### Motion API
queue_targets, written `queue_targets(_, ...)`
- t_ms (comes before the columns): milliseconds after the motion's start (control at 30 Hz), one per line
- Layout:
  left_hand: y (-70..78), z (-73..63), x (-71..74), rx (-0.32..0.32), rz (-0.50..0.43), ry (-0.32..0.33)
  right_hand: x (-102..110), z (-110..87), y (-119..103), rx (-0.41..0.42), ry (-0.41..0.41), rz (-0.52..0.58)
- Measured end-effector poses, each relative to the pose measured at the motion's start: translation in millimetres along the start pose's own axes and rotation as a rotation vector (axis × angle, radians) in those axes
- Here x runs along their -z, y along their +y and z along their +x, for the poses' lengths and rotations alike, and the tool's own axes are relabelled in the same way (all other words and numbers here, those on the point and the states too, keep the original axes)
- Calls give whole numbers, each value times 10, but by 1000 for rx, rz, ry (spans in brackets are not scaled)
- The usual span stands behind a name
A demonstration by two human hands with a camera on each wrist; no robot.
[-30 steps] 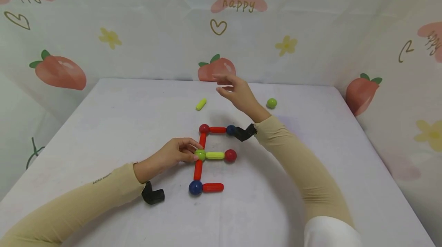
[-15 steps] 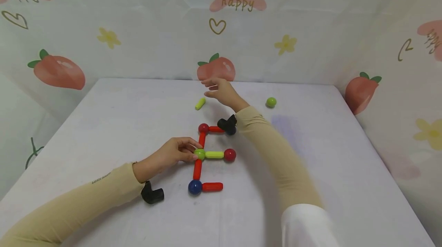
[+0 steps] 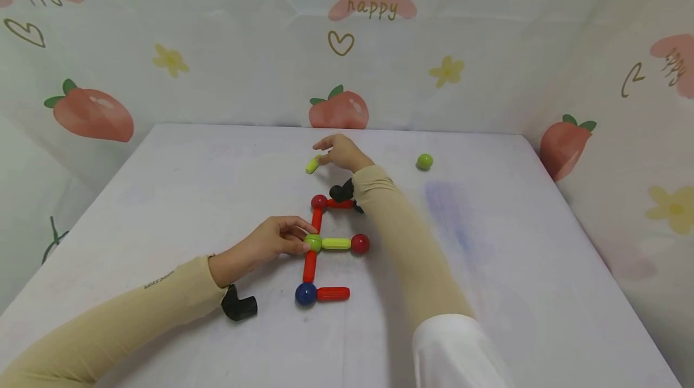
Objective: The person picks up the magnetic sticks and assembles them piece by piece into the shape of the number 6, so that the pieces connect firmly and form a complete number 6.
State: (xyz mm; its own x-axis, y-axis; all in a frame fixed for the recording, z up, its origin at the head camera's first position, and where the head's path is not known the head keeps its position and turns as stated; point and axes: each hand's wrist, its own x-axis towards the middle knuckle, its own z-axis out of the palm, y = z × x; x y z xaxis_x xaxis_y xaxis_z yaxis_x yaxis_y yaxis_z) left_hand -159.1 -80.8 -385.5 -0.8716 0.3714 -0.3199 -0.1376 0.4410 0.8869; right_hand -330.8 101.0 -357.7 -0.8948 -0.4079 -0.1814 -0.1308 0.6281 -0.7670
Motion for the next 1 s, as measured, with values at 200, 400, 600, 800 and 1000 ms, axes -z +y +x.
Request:
queue_targets(200,-5,3,-14,3,-1,-2,-44,48,36,-24,-27,-63)
queue_targets(400,-5,-2,-9,0,2,-3,-76,73,29,21,-101,-112)
queue_targets(600,4,-11,-5,-17,3,-3,-102,59,0,18,-118,-162)
queue_targets(800,7,-18,1,-21,12,-5,-117,33,-26,22,-94,-189)
queue_targets(1000,9,-21,10,-33,10,-9,-145,58,-34,16,-88,-208)
